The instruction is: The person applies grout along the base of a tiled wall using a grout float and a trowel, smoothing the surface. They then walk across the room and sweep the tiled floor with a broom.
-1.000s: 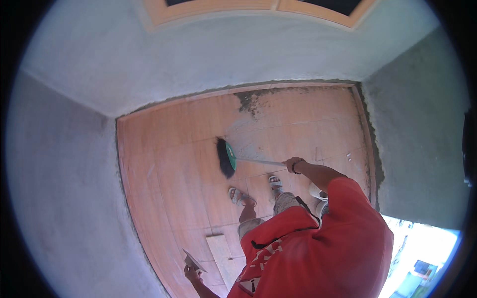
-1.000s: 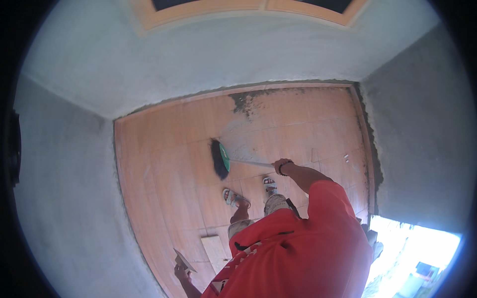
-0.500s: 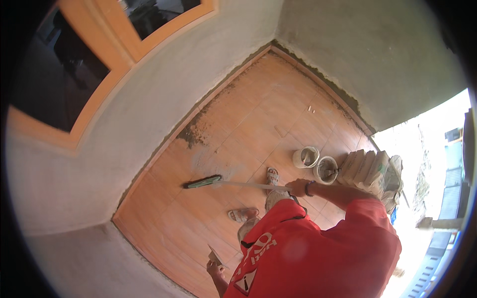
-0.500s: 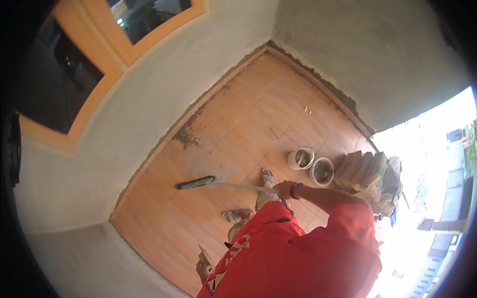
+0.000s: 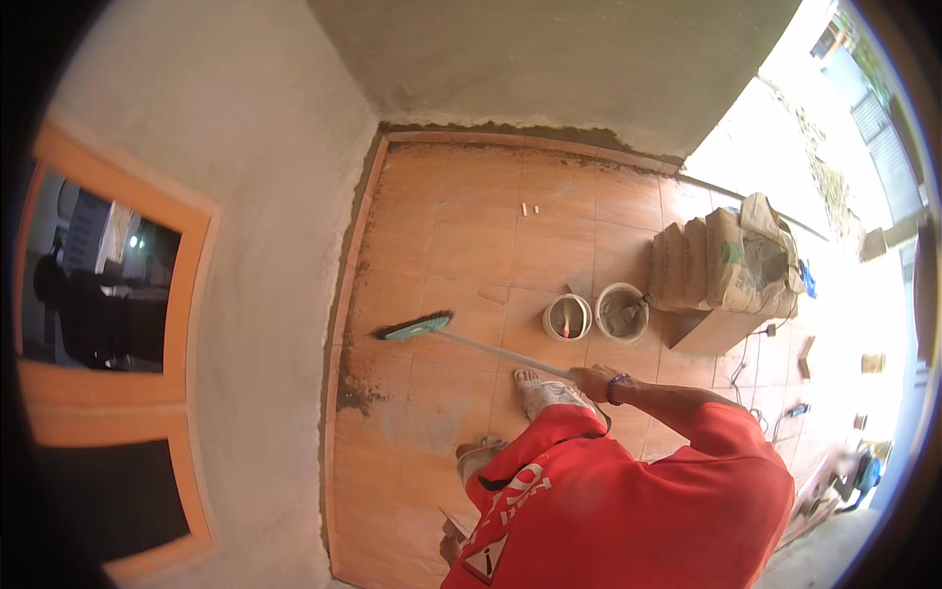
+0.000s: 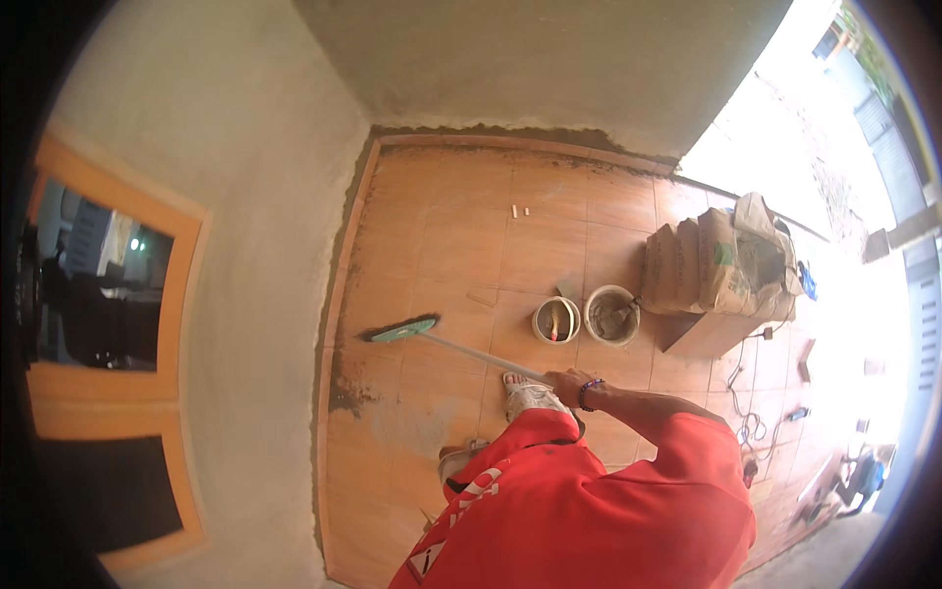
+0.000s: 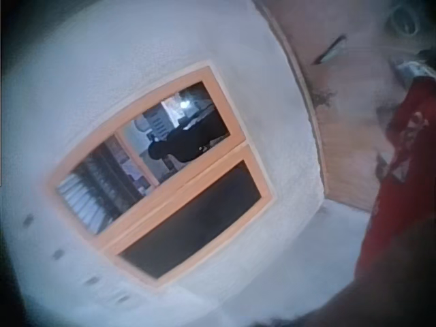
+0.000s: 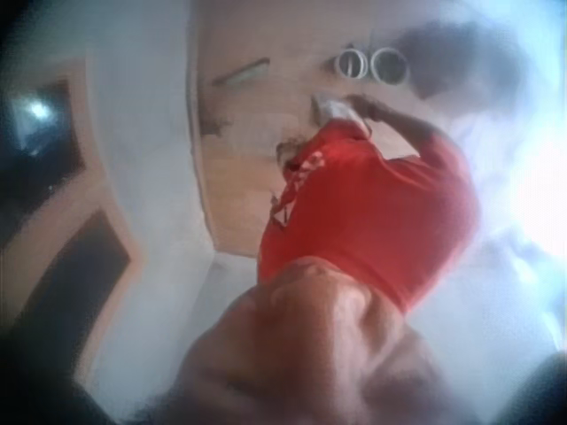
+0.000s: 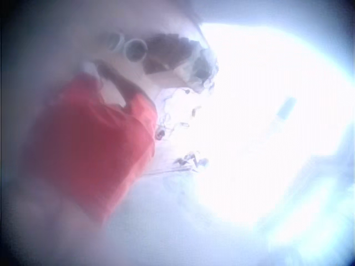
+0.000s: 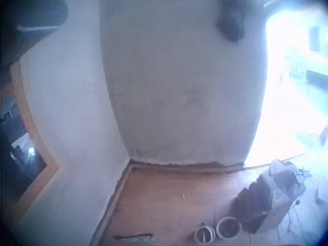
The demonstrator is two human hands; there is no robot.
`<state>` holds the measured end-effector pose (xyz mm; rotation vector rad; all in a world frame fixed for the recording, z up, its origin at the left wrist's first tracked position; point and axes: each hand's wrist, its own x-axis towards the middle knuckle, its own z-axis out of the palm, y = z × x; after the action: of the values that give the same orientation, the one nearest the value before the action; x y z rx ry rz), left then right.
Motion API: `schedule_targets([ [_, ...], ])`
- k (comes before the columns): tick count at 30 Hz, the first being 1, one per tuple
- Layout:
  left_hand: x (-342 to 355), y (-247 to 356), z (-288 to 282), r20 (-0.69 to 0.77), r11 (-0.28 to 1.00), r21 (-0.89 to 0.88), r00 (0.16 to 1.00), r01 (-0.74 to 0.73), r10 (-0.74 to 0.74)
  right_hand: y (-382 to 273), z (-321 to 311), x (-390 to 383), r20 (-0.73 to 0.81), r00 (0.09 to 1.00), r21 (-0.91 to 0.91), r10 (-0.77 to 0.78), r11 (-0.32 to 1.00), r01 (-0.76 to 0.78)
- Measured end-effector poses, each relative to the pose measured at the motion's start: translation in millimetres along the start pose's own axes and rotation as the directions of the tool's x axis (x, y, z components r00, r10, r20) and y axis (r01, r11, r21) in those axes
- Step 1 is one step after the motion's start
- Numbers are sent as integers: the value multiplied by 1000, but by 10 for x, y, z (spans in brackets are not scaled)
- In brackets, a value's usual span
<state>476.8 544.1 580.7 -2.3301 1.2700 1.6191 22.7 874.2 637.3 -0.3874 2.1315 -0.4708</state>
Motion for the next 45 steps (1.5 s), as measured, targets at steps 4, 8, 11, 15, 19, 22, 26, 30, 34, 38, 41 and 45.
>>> schedule_targets([
  [4, 85, 976, 354, 70, 984, 120, 990, -131, 123, -181, -514, -107, 111, 957, 372, 267, 882, -289],
  [8, 304, 2009, 797, 164, 942, 251, 969, -223, 186, 612, 56, 285, -453, 890, 98, 48, 995, -4],
  [11, 496, 2652, 954, 143, 948, 250, 976, -198, 166, 82, -551, 342, 236, 916, 836, 325, 413, -361],
  [15, 663, 3610, 1599, 202, 771, 547, 945, -325, 255, -144, -689, 311, -59, 864, 698, 500, 639, -322],
  [19, 888, 4517, 2218, 340, 697, 542, 881, -469, 329, -284, -854, 286, 224, 837, 944, 499, 103, -314],
  [22, 422, 5364, 3025, 411, 661, 500, 825, -560, 387, -429, -1039, 308, 197, 812, 941, 549, 126, -314],
  [26, 492, 6123, 3938, 658, 502, 247, 523, -829, 541, -165, -1084, 520, 263, 900, 883, 348, -464, -78],
  [30, -397, 6625, 5024, 813, 181, 256, 313, -950, 492, -163, -1545, 726, 211, 734, 977, 646, -126, -169],
  [34, -1292, 6810, 6011, 886, -8, 276, 251, -961, 389, 168, -2050, 1061, 234, 709, 967, 665, -236, -97],
  [38, -1917, 6892, 6848, 944, -244, 135, 50, -960, 326, 580, -2510, 1280, 247, 666, 960, 704, -272, -69],
  [41, -2563, 7006, 7368, 957, -375, -3, -111, -927, 267, 767, -2897, 1244, 159, 696, 960, 701, -274, 57],
  [45, -3239, 7206, 7990, 947, -373, -140, -233, -917, 219, 919, -3281, 1360, 152, 567, 988, 810, -137, -69],
])
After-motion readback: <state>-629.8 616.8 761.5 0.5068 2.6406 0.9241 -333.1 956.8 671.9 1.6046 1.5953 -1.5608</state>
